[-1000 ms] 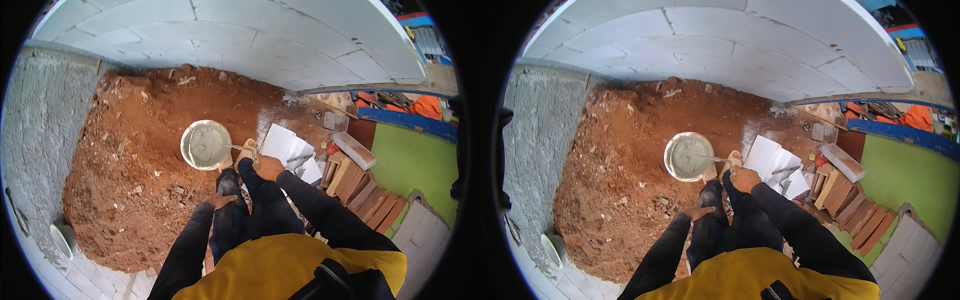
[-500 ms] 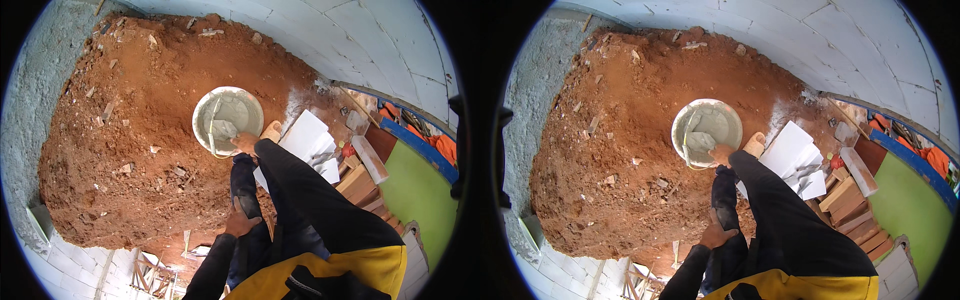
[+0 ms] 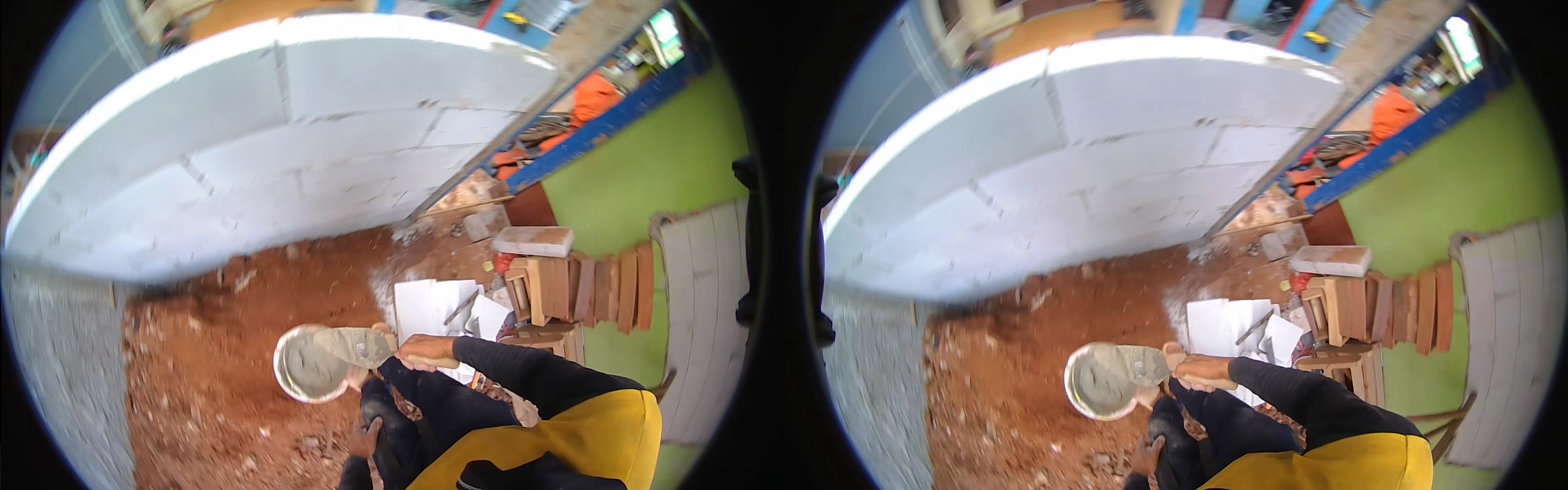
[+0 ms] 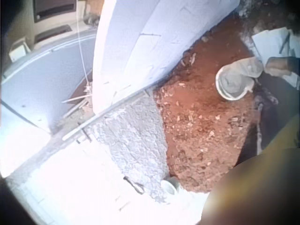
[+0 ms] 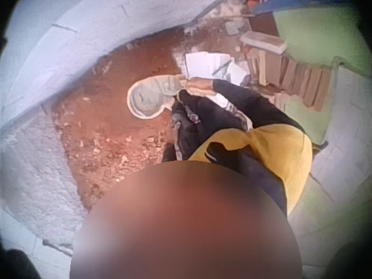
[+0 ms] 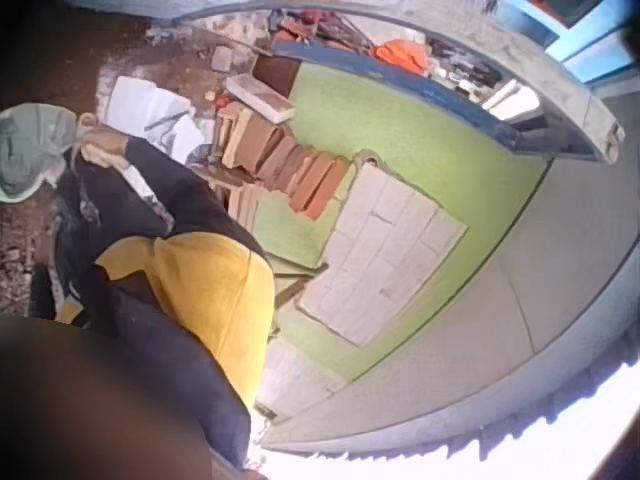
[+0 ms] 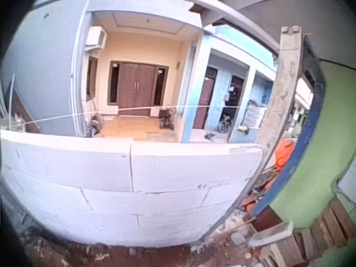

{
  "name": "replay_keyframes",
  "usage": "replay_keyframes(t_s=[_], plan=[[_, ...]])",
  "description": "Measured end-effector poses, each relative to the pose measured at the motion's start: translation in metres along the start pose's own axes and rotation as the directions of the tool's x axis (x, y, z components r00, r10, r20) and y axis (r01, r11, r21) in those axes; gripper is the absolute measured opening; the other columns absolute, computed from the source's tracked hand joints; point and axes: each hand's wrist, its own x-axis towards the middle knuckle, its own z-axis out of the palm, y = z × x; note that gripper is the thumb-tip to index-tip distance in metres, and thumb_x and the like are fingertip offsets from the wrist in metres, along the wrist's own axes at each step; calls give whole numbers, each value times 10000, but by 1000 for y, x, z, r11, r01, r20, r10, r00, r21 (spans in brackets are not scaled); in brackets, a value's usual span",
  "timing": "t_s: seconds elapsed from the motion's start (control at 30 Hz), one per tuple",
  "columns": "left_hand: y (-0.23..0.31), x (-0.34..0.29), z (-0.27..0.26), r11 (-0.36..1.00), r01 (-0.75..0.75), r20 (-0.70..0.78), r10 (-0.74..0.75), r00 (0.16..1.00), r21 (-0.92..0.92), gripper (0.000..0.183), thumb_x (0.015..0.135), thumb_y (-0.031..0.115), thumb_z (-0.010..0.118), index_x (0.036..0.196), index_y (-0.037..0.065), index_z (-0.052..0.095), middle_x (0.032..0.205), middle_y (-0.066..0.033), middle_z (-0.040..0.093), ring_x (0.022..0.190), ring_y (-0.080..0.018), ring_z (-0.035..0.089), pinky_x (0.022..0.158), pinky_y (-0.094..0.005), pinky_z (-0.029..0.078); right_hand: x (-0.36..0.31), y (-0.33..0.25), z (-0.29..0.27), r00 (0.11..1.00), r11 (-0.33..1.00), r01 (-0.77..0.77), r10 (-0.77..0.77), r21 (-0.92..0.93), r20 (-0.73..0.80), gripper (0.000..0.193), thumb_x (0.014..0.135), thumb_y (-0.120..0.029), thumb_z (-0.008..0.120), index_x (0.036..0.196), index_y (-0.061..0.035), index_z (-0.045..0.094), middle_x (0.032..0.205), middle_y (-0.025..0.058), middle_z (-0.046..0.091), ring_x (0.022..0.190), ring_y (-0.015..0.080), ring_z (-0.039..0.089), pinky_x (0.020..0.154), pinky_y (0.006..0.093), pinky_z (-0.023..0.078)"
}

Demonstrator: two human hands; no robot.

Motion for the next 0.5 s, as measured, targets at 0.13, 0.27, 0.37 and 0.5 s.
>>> replay_keyframes(t_s=[0.13,0.27,0.37,0.5], plan=[[23,-24,-53,988,106,-45,-101,994,110,647,1002,456,717,1379,-50,575,1167,-174,752,1108,-338,720,974,-392,555,-136,-61,-39,908,937,335,-294,96,-299,448,1055,-417,495,834,-50,626,589,15,498,488,121,489,448,314,417],[60,-34,-96,985,34,-76,-22,997,168,631,1003,446,717,1374,-46,582,1177,-174,747,1116,-339,713,981,-397,550,-234,-120,-107,504,800,570,-520,-187,-690,427,1073,-375,480,863,-29,619,616,28,533,508,112,523,483,317,452],[89,-34,-114,981,-9,-106,30,994,196,620,1003,438,717,1371,-43,588,1185,-173,743,1121,-339,708,986,-400,546,-255,-171,-167,-25,757,188,-633,-626,-774,413,1066,-409,531,929,-30,620,698,153,626,627,318,643,617,440,508],[113,-37,-126,976,-36,-138,67,988,213,604,1004,428,718,1366,-39,595,1195,-173,738,1129,-340,701,993,-405,541,-229,-227,-232,-335,661,-74,-722,-747,-606,359,1050,-399,607,1033,-41,601,875,235,699,854,488,680,735,550,533]])
